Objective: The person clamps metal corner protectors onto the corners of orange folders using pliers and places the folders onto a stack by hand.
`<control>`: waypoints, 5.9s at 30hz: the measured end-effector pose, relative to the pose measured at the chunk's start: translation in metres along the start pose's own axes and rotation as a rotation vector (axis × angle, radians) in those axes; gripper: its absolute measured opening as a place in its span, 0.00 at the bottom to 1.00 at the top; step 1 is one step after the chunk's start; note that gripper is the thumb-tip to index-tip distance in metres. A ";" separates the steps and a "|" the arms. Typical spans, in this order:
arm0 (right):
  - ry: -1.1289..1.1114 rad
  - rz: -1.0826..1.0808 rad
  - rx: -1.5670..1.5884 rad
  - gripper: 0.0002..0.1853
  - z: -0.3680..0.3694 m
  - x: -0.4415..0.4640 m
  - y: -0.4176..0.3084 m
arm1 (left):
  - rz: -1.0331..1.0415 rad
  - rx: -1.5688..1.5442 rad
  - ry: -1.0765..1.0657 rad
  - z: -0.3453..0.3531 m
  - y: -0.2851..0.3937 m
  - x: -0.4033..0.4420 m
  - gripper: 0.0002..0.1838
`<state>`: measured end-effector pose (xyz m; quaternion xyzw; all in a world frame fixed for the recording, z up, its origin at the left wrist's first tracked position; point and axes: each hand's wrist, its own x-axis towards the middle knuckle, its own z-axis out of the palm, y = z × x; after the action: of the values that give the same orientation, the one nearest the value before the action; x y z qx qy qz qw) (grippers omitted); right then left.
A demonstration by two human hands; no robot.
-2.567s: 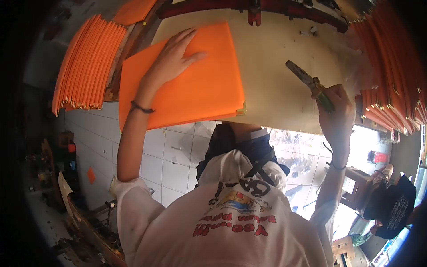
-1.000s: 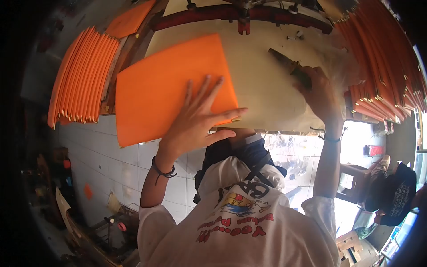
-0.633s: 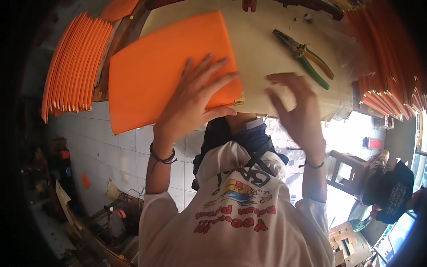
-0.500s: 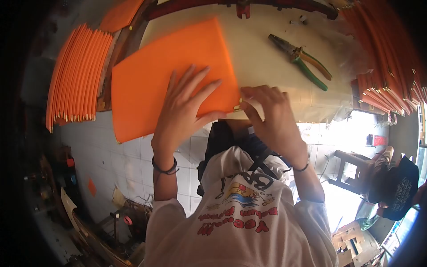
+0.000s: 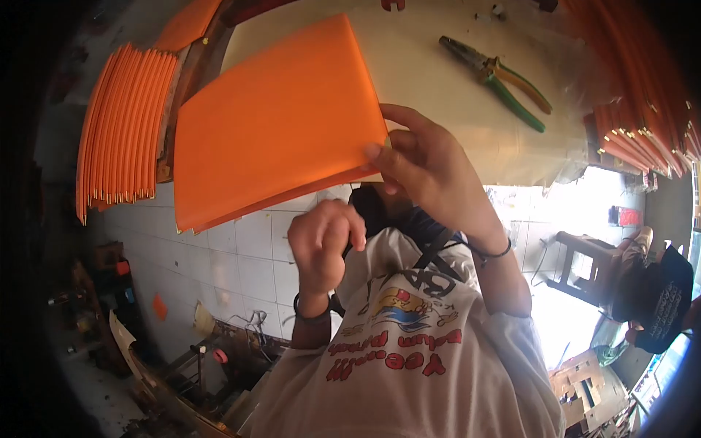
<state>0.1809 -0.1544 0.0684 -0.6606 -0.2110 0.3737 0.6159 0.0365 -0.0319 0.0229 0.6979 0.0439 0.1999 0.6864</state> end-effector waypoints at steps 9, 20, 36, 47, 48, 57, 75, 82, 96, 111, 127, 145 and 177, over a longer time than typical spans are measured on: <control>0.042 -0.119 0.065 0.26 0.006 -0.005 0.001 | -0.333 -0.804 0.000 -0.008 -0.002 0.024 0.41; 0.030 -0.110 0.028 0.22 -0.002 -0.015 0.007 | -0.310 -0.568 0.035 0.002 -0.006 0.045 0.22; 0.356 -0.272 -0.646 0.18 -0.028 -0.032 0.014 | -0.278 -0.529 0.004 0.034 -0.023 0.044 0.17; 0.714 -0.425 -1.322 0.19 -0.121 0.007 0.026 | -0.402 -0.580 -0.092 0.026 -0.021 0.045 0.19; 0.674 -0.432 -1.374 0.18 -0.121 0.008 0.023 | -0.410 -0.601 -0.077 0.026 -0.019 0.045 0.16; 0.404 -0.043 -0.222 0.29 -0.112 -0.040 0.010 | -0.378 -0.541 -0.065 0.028 -0.038 0.034 0.16; 0.361 -0.048 -0.831 0.12 -0.050 -0.112 0.023 | -0.370 -0.578 0.007 0.034 -0.035 0.036 0.12; 0.388 -0.113 -0.944 0.21 -0.033 -0.112 0.027 | -0.326 -0.514 -0.055 0.031 -0.041 0.033 0.13; 0.358 0.190 -0.194 0.21 -0.014 -0.128 0.064 | -0.398 -0.595 -0.013 0.034 -0.019 0.050 0.17; 0.411 0.336 -0.310 0.24 -0.019 -0.113 0.038 | -0.353 -0.570 -0.156 0.024 -0.027 0.061 0.21; 0.262 0.244 -0.132 0.22 -0.003 -0.120 0.048 | -0.333 -0.648 -0.102 0.027 -0.028 0.056 0.20; 0.295 0.292 -0.312 0.13 0.012 -0.112 0.026 | -0.193 -0.429 -0.173 0.023 -0.044 0.052 0.19; 0.221 0.287 -0.477 0.12 0.010 -0.112 0.017 | -0.319 -0.412 -0.130 0.023 -0.040 0.046 0.18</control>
<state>0.0993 -0.2331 0.0784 -0.8464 -0.1289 0.3227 0.4035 0.0952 -0.0359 -0.0052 0.5393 0.0674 0.0488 0.8380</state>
